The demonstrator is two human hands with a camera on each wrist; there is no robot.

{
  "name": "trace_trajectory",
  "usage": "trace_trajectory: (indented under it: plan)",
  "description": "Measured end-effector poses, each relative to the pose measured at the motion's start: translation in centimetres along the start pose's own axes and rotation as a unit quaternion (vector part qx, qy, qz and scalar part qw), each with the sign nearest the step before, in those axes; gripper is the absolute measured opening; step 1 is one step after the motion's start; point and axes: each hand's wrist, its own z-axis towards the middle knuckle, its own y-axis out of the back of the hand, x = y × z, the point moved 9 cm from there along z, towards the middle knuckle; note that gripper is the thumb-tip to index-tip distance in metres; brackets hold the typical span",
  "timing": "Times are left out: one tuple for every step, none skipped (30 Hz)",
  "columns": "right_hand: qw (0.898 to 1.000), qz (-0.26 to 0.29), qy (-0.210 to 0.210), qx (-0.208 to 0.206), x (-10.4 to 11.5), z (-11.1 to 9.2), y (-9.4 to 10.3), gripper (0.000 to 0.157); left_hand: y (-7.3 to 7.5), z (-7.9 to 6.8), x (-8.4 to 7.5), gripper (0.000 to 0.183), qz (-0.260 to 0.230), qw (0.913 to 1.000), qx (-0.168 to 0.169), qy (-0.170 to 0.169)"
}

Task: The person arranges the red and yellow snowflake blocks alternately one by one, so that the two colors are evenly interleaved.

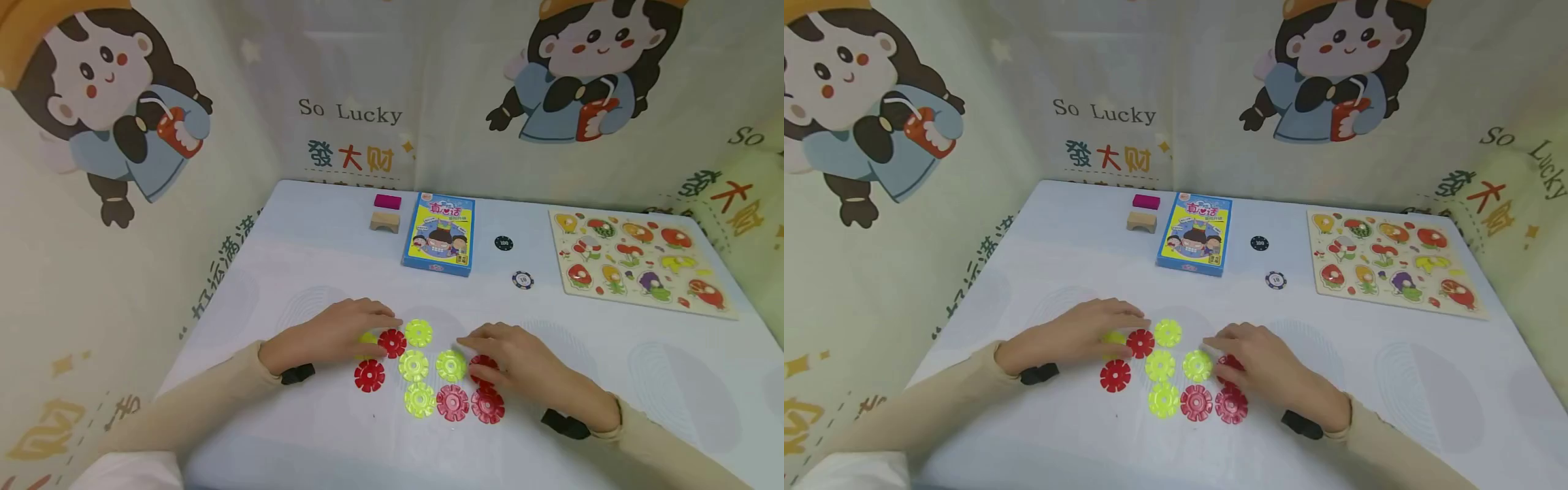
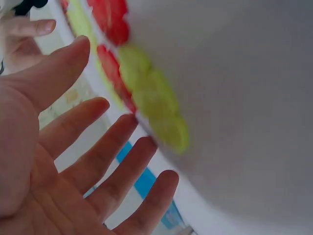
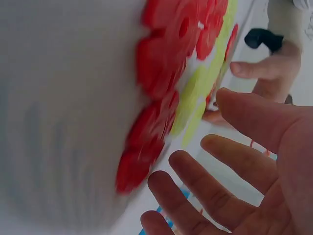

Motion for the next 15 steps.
trace_trajectory:
  plan:
    - [1.0, -0.001, 0.008, 0.01, 0.5, 0.3, -0.4, 0.048, -0.2, 0.2, -0.3, 0.058, 0.006, 0.9999, 0.008, -0.005]
    - [1.0, -0.003, 0.016, 0.018, 0.9, 0.6, -0.9, 0.047, -0.4, 0.4, -0.5, 0.057, 0.015, 0.9998, 0.014, -0.008]
    - [0.999, -0.009, 0.023, 0.025, 1.3, 0.8, -1.2, 0.046, -0.6, 0.7, -0.8, 0.056, 0.024, 0.9994, 0.02, -0.012]
    - [0.999, -0.014, 0.027, 0.031, 1.7, 1.0, -1.6, 0.046, -0.8, 0.8, -1.0, 0.055, 0.032, 0.9991, 0.025, -0.015]
    - [0.999, -0.02, 0.031, 0.035, 2.0, 1.2, -1.9, 0.047, -1.0, 1.0, -1.1, 0.055, 0.035, 0.9988, 0.029, -0.017]
    - [0.998, -0.023, 0.033, 0.038, 2.2, 1.4, -2.1, 0.047, -1.1, 1.1, -1.2, 0.054, 0.039, 0.9986, 0.031, -0.018]
    - [0.998, -0.028, 0.032, 0.038, 2.4, 1.5, -2.3, 0.047, -1.2, 1.2, -1.3, 0.054, 0.044, 0.9983, 0.033, -0.019]
    - [0.998, -0.032, 0.032, 0.038, 2.5, 1.6, -2.4, 0.047, -1.2, 1.2, -1.4, 0.053, 0.043, 0.9983, 0.034, -0.02]
    - [0.998, -0.034, 0.032, 0.036, 2.6, 1.7, -2.4, 0.047, -1.3, 1.3, -1.4, 0.052, 0.043, 0.9983, 0.035, -0.021]
    - [0.998, -0.036, 0.032, 0.036, 2.6, 1.7, -2.5, 0.047, -1.3, 1.3, -1.4, 0.052, 0.041, 0.9983, 0.035, -0.021]
    - [0.998, -0.037, 0.032, 0.034, 2.7, 1.8, -2.5, 0.046, -1.3, 1.4, -1.4, 0.051, 0.04, 0.9984, 0.034, -0.022]
    - [0.998, -0.037, 0.033, 0.034, 2.7, 1.8, -2.5, 0.046, -1.3, 1.4, -1.5, 0.051, 0.039, 0.9984, 0.034, -0.023]
    - [0.998, -0.039, 0.034, 0.035, 2.7, 1.8, -2.5, 0.047, -1.3, 1.5, -1.5, 0.051, 0.035, 0.9986, 0.032, -0.023]
    - [0.998, -0.039, 0.034, 0.037, 2.7, 1.8, -2.5, 0.048, -1.2, 1.5, -1.5, 0.051, 0.032, 0.9987, 0.031, -0.024]
    - [0.998, -0.04, 0.034, 0.04, 2.7, 1.8, -2.5, 0.05, -1.2, 1.5, -1.5, 0.052, 0.028, 0.9989, 0.03, -0.024]
